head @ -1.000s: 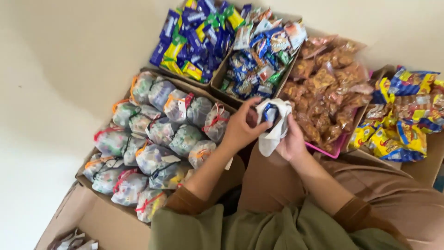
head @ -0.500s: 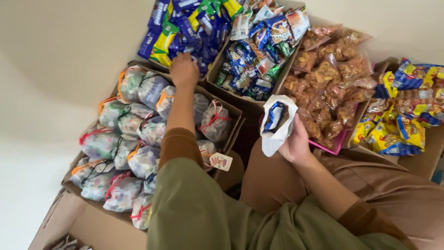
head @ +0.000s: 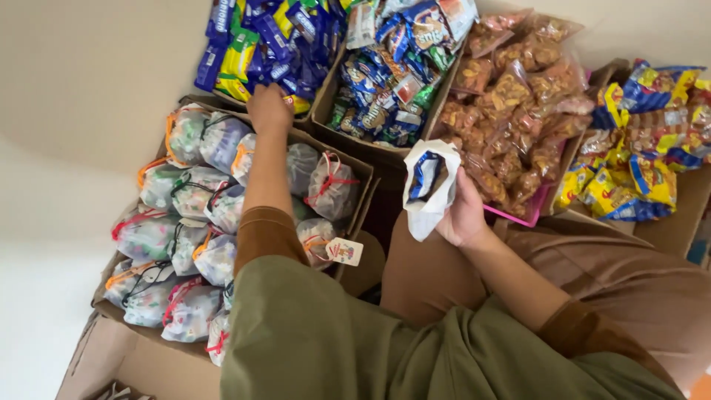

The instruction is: The person is sitting on the floor, packing individual snack items into small paper wrappers and then organizing them into larger plastic bags and cardboard boxes.

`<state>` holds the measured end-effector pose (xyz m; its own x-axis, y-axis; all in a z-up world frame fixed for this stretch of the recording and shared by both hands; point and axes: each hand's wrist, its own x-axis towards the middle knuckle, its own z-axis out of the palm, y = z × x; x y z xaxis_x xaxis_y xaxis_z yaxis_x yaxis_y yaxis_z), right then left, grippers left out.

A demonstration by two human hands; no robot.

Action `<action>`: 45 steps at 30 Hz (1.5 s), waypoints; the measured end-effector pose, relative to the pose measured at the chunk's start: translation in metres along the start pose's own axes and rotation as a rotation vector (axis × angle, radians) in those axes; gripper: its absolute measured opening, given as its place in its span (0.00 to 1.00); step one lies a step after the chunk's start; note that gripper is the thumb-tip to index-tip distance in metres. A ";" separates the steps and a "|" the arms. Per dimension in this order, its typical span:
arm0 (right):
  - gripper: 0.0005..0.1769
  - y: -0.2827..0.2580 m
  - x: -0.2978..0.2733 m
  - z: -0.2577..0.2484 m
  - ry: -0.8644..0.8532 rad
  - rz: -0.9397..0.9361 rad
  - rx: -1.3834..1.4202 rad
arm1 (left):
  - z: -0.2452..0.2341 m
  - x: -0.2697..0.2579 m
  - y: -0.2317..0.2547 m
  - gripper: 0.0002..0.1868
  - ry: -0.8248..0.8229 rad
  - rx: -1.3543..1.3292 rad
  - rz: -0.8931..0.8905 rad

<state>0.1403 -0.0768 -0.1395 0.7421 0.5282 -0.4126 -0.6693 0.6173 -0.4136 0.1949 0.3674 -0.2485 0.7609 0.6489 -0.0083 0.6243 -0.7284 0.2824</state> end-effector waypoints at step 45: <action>0.23 -0.109 -0.261 -0.099 0.218 -0.488 -0.091 | -0.131 -0.464 0.363 0.11 -0.407 -0.932 0.780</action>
<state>0.0154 -0.3394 -0.0667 0.9493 0.0536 -0.3097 -0.2563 0.7025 -0.6639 0.0451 -0.1696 -0.0162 0.9697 -0.1121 0.2172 -0.2431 -0.3482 0.9054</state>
